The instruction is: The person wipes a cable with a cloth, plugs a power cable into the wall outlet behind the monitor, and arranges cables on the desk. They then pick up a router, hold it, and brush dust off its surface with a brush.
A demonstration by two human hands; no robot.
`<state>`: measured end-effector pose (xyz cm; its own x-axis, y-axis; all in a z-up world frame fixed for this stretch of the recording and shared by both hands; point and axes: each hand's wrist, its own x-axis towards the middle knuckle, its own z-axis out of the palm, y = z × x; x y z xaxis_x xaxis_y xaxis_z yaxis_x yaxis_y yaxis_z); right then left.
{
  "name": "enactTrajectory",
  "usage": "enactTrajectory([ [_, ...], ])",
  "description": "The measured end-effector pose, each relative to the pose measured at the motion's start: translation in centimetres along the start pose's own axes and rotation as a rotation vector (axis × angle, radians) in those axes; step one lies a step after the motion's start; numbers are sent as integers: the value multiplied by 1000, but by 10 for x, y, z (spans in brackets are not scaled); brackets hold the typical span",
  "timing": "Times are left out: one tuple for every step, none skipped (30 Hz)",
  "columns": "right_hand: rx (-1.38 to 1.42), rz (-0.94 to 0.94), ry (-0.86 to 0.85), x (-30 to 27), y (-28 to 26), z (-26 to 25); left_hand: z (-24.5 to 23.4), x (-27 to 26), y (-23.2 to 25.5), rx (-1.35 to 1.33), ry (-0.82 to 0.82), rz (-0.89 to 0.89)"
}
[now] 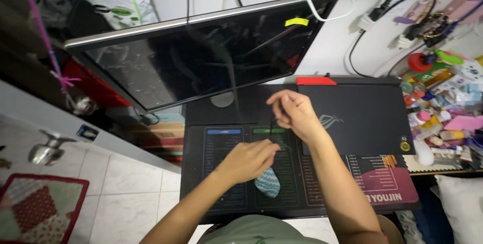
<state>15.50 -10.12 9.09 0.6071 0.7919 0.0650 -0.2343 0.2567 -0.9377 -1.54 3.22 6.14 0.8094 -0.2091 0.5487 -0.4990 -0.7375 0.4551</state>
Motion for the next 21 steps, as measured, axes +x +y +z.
enactTrajectory([
  [-74, 5, -35, -1, -5, 1, 8, 2, -4, -16, -19, -17],
  [-147, 12, -72, -3, -9, 2, 15, 2, -8, -31, -38, -36],
  [-220, 19, -109, -5, -12, 2, 20, 0, -10, -72, -84, -69],
  [-350, -32, -188, -6, -16, 3, 24, 0, -12, -110, -127, -101],
  [-480, -82, -267, -7, -20, 3, 29, 0, -15, -149, -170, -134],
  [-609, -131, -348, -9, -23, 3, 34, -1, -17, -153, -249, -191],
  [-626, -74, -367, -11, -24, 3, 40, -2, -18, -156, -327, -248],
  [-641, -16, -388, -13, -24, 4, 48, -5, -20, -160, -406, -307],
  [-655, 43, -408, -15, -24, 4, 56, -8, -23, -184, -434, -312],
  [-684, 56, -408, -17, -22, 4, 66, -12, -29, -207, -460, -316],
  [-712, 68, -407, -19, -20, 5, 77, -16, -35, -231, -487, -320],
  [-741, 80, -407, -21, -17, 5, 90, -22, -42, -185, -528, -305],
  [-795, 63, -432, -21, -12, 6, 105, -27, -49, -138, -568, -290],
  [-849, 45, -456, -22, -7, 8, 119, -31, -59, -91, -609, -275],
  [-902, 27, -480, -23, -2, 9, 134, -33, -72, -118, -634, -342],
  [-847, 14, -534, -24, 4, 9, 148, -35, -85, -145, -660, -409],
  [-791, 1, -587, -27, 9, 10, 161, -36, -97, -173, -685, -477],
  [-735, -12, -641, -29, 15, 10, 168, -38, -111, -198, -573, -298],
  [-763, -17, -656, -32, 21, 11, 169, -40, -125, -222, -463, -117],
  [-790, -22, -671, -35, 27, 12, 169, -44, -133, -245, -354, 64],
  [-817, -27, -686, -37, 31, 11, 165, -47, -138, -375, -442, -102],
])
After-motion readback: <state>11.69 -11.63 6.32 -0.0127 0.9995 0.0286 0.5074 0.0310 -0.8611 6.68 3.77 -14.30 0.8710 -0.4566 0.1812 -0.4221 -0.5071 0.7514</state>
